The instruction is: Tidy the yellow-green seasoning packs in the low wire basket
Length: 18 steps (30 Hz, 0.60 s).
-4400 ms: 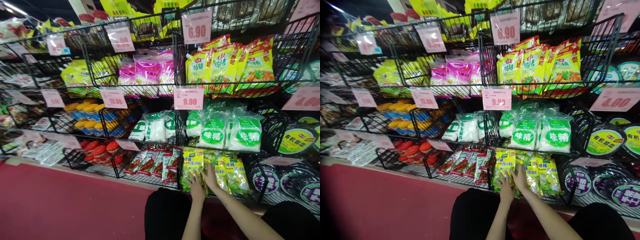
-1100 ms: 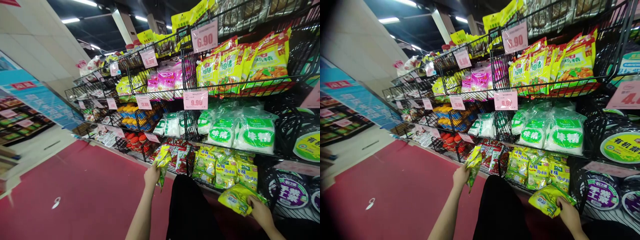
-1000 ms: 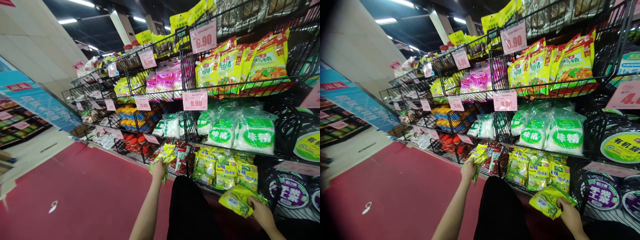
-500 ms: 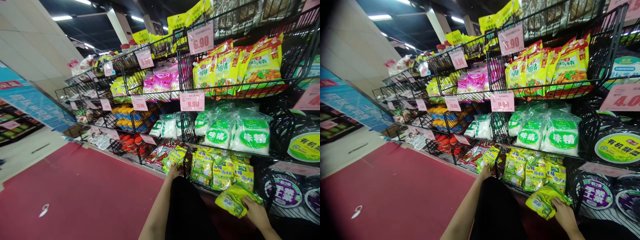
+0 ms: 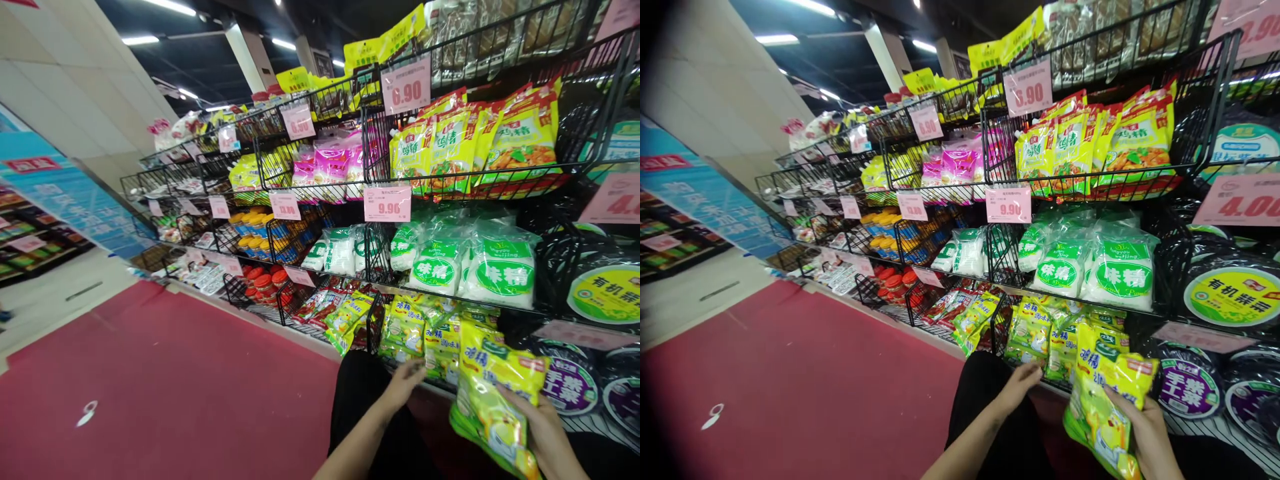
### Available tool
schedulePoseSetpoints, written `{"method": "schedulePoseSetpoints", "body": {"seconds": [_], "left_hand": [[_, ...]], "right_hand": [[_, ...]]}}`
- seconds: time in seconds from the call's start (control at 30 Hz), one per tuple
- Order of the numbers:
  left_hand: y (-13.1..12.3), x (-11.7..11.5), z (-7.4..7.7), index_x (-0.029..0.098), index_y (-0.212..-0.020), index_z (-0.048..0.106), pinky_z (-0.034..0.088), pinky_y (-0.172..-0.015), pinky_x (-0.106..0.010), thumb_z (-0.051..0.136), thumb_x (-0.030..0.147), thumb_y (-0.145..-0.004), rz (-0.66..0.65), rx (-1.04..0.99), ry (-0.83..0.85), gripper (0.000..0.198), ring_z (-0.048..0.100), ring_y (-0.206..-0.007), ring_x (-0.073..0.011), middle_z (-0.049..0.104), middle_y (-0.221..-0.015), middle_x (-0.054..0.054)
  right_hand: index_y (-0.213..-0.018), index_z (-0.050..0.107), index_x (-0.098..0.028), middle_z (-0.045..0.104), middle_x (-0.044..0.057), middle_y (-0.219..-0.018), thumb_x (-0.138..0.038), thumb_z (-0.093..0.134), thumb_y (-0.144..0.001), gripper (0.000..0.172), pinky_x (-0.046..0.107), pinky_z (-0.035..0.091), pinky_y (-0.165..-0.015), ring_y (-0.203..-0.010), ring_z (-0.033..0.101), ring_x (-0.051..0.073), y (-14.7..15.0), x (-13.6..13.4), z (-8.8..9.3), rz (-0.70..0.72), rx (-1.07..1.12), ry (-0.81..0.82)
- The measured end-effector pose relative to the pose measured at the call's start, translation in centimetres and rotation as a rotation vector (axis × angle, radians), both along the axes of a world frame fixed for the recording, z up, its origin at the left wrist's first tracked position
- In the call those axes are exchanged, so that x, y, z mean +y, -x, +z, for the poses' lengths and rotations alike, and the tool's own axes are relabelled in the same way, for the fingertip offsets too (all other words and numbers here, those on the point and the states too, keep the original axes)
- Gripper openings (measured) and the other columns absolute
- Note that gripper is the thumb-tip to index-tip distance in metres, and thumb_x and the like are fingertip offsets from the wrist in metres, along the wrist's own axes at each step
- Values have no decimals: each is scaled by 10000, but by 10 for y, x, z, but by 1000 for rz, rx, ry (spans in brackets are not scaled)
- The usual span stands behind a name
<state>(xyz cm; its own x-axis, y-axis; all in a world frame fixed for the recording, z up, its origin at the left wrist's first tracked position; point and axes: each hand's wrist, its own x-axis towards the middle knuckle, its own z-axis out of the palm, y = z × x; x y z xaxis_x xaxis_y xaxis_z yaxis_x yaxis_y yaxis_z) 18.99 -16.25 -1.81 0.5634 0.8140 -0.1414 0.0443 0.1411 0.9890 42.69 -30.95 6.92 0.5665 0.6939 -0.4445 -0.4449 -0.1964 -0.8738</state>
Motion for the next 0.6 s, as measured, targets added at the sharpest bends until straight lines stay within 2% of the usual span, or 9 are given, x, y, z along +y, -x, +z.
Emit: {"method": "schedulePoseSetpoints", "body": {"seconds": [0.07,0.1,0.17,0.3,0.37,0.4,0.5,0.6], "left_hand": [[-15,-24,14,171,-1287,734,362,-1185,-588,784,738,-711,-292,-215,290,810,589,-1331,-412,693,-1353,-193],[-21,-35,22,157,-1328,710,357,-1178,-611,799,766,-665,-388,-333,419,905,579,-1342,-437,682,-1368,-210],[-30,-55,40,143,-1378,678,337,-1183,-625,799,770,-640,-431,-546,608,976,549,-1372,-462,662,-1397,-223],[-34,-82,77,138,-1357,693,356,-1193,-585,717,750,-733,-264,-798,739,874,509,-1417,-447,637,-1445,-200],[-31,-86,87,131,-1303,715,428,-1149,-565,750,765,-716,-170,-771,760,865,540,-1389,-445,647,-1425,-212],[-29,-86,88,130,-1259,730,463,-1126,-543,799,743,-694,-82,-725,756,837,572,-1359,-435,669,-1391,-215],[-23,-78,87,136,-1158,739,526,-1075,-479,948,565,-629,195,-594,668,713,684,-1220,-386,735,-1272,-202],[-14,-60,88,126,-1125,726,570,-1018,-453,998,454,-595,232,-549,492,679,743,-1098,-348,758,-1220,-192]], "right_hand": [[-1272,723,-197,818,108,-1062,-350,977,-480,846,503,669,-814,-931,778,405,4,-4,22,-115,184,-68],[-1353,674,-222,810,106,-1114,-352,986,-472,943,516,668,-843,-968,775,408,7,-5,29,-142,244,-82],[-1440,600,-251,794,106,-1184,-404,991,-492,1038,525,660,-897,-1030,764,405,15,-4,36,-172,324,-86],[-1445,585,-247,768,105,-1256,-510,955,-570,985,491,650,-939,-1144,729,383,38,5,25,-182,303,-97],[-1393,622,-225,767,102,-1253,-498,954,-570,929,460,648,-926,-1166,716,373,50,8,14,-152,198,-122],[-1340,656,-208,774,103,-1228,-488,956,-563,878,441,647,-903,-1153,718,368,56,8,8,-128,125,-121],[-1090,757,-176,806,102,-1061,-490,950,-552,652,376,623,-713,-961,746,334,68,9,-3,-17,-105,-32],[-739,728,-195,740,59,-704,-559,919,-574,443,323,497,-515,-636,654,236,69,13,-4,135,-174,57]]}}
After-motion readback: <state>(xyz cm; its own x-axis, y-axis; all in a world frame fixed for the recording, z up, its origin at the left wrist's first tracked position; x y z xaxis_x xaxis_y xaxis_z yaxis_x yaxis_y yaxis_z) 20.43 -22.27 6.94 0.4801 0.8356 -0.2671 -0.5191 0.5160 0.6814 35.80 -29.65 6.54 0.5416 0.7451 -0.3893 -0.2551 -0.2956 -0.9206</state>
